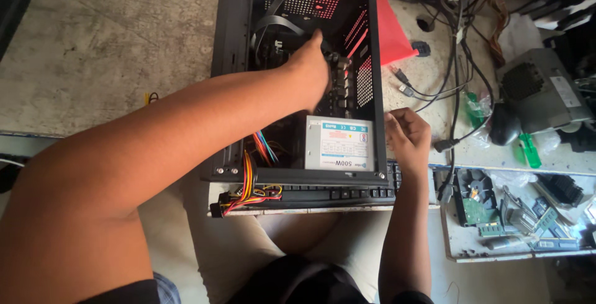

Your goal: The person connects a ribbon cable to a motherboard, then places the motherboard into a computer case. They handle the motherboard, ribbon cable, and case, and briefly unwrap a small plastic-wrapped item.

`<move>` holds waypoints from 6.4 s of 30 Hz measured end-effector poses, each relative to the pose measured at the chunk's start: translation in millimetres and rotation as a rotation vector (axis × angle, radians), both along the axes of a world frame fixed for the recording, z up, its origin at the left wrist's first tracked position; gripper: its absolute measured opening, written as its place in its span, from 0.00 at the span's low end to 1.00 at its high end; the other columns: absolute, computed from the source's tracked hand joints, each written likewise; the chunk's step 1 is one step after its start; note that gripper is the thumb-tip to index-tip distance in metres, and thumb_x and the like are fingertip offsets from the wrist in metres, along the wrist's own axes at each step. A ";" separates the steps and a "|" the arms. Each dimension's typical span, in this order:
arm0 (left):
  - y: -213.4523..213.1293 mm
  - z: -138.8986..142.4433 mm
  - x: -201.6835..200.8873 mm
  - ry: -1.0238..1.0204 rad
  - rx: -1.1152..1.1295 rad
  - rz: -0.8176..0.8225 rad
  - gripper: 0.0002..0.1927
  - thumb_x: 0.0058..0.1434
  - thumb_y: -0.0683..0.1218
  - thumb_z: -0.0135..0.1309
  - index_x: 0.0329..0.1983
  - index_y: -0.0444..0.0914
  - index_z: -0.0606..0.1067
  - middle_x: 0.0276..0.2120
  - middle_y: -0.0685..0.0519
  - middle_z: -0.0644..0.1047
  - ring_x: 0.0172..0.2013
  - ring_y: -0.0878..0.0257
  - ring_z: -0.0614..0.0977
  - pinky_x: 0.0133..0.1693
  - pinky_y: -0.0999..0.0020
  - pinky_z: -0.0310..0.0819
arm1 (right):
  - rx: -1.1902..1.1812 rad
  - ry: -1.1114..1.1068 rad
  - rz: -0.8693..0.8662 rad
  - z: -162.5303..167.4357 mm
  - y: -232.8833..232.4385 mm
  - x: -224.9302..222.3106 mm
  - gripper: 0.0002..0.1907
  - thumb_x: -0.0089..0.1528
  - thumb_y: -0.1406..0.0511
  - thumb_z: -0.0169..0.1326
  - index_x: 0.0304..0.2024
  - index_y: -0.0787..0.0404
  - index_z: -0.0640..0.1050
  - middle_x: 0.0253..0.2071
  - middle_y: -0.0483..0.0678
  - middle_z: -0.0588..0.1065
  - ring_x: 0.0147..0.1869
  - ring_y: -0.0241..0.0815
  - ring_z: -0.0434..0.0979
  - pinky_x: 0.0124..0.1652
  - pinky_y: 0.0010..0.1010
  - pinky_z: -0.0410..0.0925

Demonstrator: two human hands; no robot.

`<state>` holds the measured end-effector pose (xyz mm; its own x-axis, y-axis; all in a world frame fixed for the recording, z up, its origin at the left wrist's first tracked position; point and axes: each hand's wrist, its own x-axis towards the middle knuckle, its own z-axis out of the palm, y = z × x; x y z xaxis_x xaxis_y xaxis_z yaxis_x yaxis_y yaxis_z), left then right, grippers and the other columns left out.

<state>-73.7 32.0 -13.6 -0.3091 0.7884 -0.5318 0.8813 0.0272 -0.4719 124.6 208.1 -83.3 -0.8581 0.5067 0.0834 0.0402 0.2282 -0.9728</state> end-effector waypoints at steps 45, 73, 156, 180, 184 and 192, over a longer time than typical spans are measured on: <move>-8.3 13.8 2.2 -0.205 0.143 0.064 0.29 0.55 0.61 0.60 0.59 0.47 0.79 0.56 0.49 0.79 0.59 0.54 0.78 0.70 0.40 0.44 | 0.029 0.055 0.023 -12.8 11.8 4.5 0.06 0.68 0.68 0.57 0.39 0.67 0.78 0.28 0.38 0.73 0.29 0.24 0.65 0.29 0.19 0.57; -8.4 13.5 -4.2 -0.087 0.089 0.099 0.26 0.62 0.58 0.53 0.57 0.39 0.78 0.52 0.41 0.80 0.56 0.41 0.76 0.60 0.24 0.42 | 0.113 0.013 0.020 -22.1 12.5 -12.3 0.04 0.72 0.74 0.53 0.45 0.73 0.77 0.39 0.44 0.78 0.41 0.27 0.74 0.42 0.18 0.65; 41.3 15.2 23.6 0.117 0.010 -0.050 0.42 0.41 0.77 0.58 0.50 0.46 0.73 0.32 0.59 0.80 0.44 0.62 0.81 0.59 0.48 0.61 | 0.108 0.076 0.131 -0.9 79.7 26.3 0.07 0.64 0.66 0.62 0.34 0.64 0.79 0.16 0.39 0.63 0.21 0.25 0.57 0.23 0.25 0.53; 17.5 36.9 35.8 0.001 0.089 0.208 0.28 0.50 0.59 0.61 0.57 0.57 0.77 0.36 0.59 0.83 0.43 0.61 0.85 0.66 0.41 0.50 | 0.339 0.136 0.193 -0.6 68.3 41.9 0.07 0.64 0.64 0.63 0.41 0.60 0.85 0.18 0.48 0.71 0.19 0.34 0.65 0.23 0.29 0.60; 14.7 36.0 31.1 -0.041 0.108 0.219 0.41 0.46 0.54 0.62 0.68 0.64 0.72 0.37 0.58 0.86 0.45 0.63 0.85 0.71 0.40 0.43 | 0.390 0.172 0.168 7.5 55.9 49.9 0.06 0.64 0.63 0.62 0.40 0.59 0.85 0.18 0.47 0.71 0.19 0.34 0.66 0.24 0.29 0.61; 5.9 45.6 39.1 -0.012 -0.029 0.321 0.26 0.49 0.53 0.63 0.54 0.50 0.83 0.36 0.56 0.87 0.46 0.63 0.86 0.75 0.39 0.37 | 0.411 0.213 0.067 -10.3 39.4 54.9 0.07 0.64 0.63 0.61 0.39 0.59 0.85 0.22 0.47 0.75 0.21 0.32 0.69 0.25 0.29 0.62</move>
